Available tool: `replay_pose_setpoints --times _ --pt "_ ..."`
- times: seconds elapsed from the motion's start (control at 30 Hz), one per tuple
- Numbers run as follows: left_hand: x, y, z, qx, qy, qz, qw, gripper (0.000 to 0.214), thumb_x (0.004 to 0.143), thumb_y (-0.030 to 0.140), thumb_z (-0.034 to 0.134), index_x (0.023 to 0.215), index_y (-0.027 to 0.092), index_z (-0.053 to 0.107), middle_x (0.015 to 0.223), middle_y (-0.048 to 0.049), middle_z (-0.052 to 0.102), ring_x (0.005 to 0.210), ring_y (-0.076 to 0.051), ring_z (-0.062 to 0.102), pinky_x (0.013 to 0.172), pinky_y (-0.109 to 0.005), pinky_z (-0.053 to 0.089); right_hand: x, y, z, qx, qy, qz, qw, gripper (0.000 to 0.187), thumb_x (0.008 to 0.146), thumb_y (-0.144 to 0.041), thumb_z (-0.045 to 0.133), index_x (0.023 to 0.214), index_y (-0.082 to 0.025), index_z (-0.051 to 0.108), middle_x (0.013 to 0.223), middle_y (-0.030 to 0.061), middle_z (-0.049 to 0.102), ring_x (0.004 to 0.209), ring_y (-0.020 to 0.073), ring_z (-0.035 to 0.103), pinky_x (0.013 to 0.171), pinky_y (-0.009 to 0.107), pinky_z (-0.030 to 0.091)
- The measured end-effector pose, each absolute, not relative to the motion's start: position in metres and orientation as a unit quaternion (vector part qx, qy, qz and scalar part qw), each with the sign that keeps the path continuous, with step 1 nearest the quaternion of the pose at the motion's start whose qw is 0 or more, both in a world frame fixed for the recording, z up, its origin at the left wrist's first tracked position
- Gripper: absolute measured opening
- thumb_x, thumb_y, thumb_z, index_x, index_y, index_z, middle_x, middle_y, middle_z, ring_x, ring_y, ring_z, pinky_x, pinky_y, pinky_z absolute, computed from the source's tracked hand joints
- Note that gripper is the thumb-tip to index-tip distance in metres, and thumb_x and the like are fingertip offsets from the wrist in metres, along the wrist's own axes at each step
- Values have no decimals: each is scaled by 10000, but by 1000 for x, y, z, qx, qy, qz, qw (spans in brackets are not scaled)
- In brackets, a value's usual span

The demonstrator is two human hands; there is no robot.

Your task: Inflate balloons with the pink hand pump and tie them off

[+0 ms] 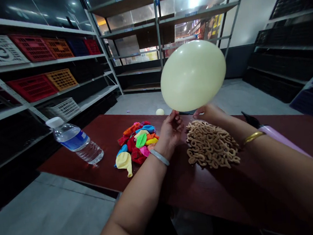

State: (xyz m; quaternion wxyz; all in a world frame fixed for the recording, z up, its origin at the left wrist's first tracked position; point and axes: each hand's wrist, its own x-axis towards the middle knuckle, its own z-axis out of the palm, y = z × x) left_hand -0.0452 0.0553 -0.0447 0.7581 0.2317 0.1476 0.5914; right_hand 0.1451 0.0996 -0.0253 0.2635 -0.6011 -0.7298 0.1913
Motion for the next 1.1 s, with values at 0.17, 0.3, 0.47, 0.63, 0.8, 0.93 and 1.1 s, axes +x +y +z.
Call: replay_pose_setpoints --times 0.17,0.3,0.47,0.63,0.8,0.93,1.1 --pt "-47 60 -50 204 130 582 776 135 788 200 709 766 136 592 622 32 463 519 -54 443 414 -174 265 142 103 -39 -649 -737 92 164 185 723 -302 712 891 -248 770 1029 112 718 1060 309 600 889 409 426" --pt "-49 63 -52 203 136 589 771 137 779 189 712 762 127 592 624 32 470 523 -51 445 415 -170 260 136 103 -46 -656 -740 86 123 186 766 -335 703 884 -192 723 983 94 707 1000 242 610 905 441 432" --pt "-50 62 -48 197 141 597 765 162 756 187 733 749 137 579 603 42 448 519 -52 431 416 -169 249 146 104 -40 -667 -715 124 170 103 766 -288 667 737 -194 697 760 79 699 833 247 648 754 376 473" --pt "-52 61 -44 201 121 600 765 168 760 191 734 765 143 573 620 43 445 522 -52 423 414 -166 245 159 85 -2 -620 -676 223 331 153 876 -337 520 843 -215 605 887 70 726 842 190 676 732 305 517" --pt "-52 60 -45 212 118 605 759 170 763 194 736 775 144 574 624 43 450 529 -53 435 414 -160 257 156 58 46 -449 -545 426 565 90 849 -279 593 800 -227 538 689 5 632 649 158 655 703 351 550" --pt "-52 60 -46 212 134 592 766 159 764 203 735 777 140 590 615 39 480 525 -54 467 403 -156 269 145 43 68 -345 -579 415 612 18 832 -208 607 829 -225 601 698 -38 554 592 85 557 652 262 517" --pt "-45 54 -47 230 225 576 752 145 768 233 731 818 141 631 708 11 607 598 -75 589 472 -162 407 128 36 52 -404 -781 266 394 149 868 -228 504 985 -207 594 753 8 657 598 121 578 560 257 461"
